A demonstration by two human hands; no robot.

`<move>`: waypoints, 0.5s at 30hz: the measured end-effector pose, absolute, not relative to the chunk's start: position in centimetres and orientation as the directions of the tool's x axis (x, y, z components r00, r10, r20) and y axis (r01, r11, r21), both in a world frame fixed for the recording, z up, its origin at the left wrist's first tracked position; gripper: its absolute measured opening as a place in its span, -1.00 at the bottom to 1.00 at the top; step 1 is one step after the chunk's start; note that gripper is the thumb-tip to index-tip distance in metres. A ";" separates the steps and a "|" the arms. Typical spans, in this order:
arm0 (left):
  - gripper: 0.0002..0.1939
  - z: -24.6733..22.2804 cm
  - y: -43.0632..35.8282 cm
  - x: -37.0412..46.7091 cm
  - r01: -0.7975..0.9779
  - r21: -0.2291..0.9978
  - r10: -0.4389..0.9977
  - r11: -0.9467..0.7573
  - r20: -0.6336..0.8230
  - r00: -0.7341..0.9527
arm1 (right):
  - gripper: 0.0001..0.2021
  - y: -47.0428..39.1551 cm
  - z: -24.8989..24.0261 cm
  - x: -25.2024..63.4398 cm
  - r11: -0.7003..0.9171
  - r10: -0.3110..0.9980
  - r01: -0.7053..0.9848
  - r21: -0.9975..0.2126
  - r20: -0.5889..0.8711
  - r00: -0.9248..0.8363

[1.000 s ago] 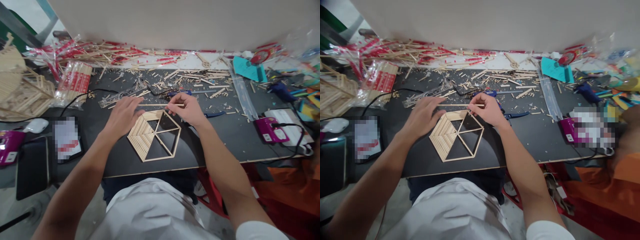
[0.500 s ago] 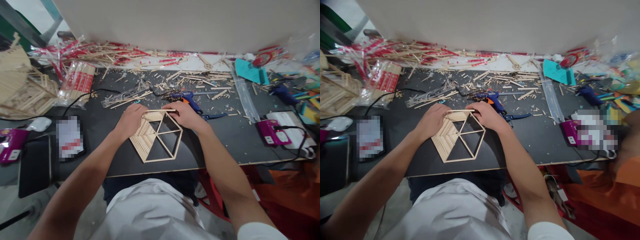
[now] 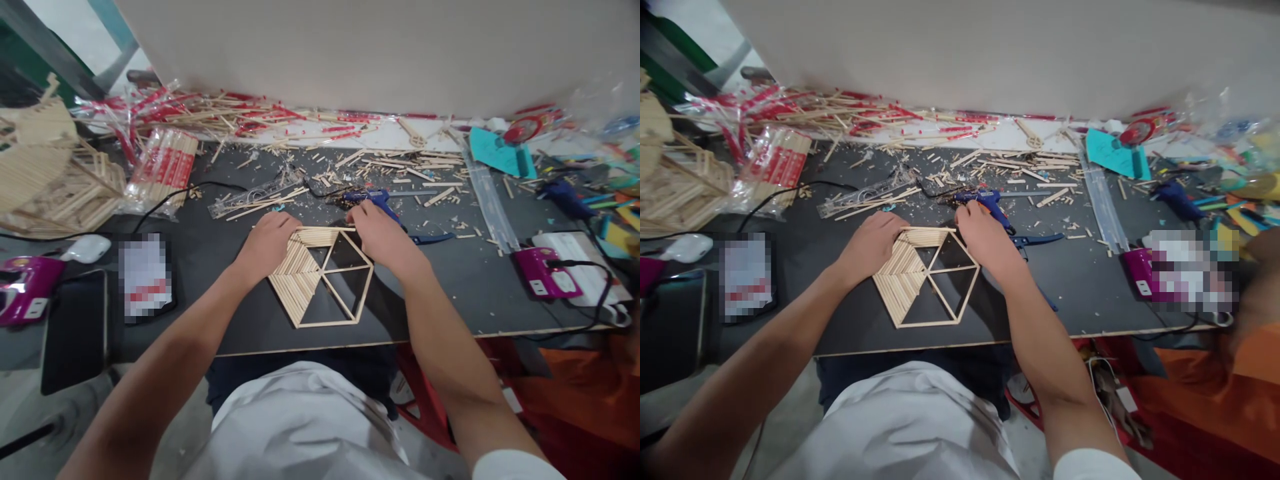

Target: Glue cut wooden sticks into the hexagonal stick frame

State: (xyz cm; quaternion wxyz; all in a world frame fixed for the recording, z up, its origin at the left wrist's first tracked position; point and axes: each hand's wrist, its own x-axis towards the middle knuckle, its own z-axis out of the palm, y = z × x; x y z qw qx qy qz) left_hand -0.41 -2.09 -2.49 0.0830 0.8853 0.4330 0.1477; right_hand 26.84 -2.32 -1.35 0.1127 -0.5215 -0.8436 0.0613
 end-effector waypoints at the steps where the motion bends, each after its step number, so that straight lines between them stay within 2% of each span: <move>1: -0.61 -2.5 -2.1 -0.4 0.745 0.266 0.791 -0.612 0.191 0.581 | -0.59 -2.3 -1.3 26.8 0.418 0.907 0.884 -0.210 0.145 -0.394; 3: -0.59 -2.4 -2.2 -0.2 0.755 0.256 0.798 -0.603 0.189 0.573 | -0.62 -1.9 -1.3 26.4 0.389 0.918 0.885 -0.256 0.191 -0.349; 4: -0.60 -2.3 -2.3 -0.2 0.762 0.256 0.804 -0.595 0.183 0.566 | -0.64 -1.6 -1.4 26.0 0.398 0.914 0.861 -0.317 0.220 -0.342; 9: -0.60 -1.4 -2.6 0.0 0.807 0.224 0.837 -0.546 0.180 0.517 | -0.59 -0.7 -1.5 24.5 0.505 0.860 0.621 -0.599 0.289 -0.421; 13: -0.57 -0.8 -3.0 0.0 0.851 0.160 0.862 -0.501 0.181 0.473 | -0.51 -1.1 -0.7 25.2 0.425 0.895 0.454 -0.784 0.288 -0.340; 15: -0.58 -0.7 -3.3 0.1 0.865 0.126 0.871 -0.485 0.152 0.467 | -0.51 -1.5 -0.3 25.4 0.397 0.912 0.410 -0.821 0.303 -0.276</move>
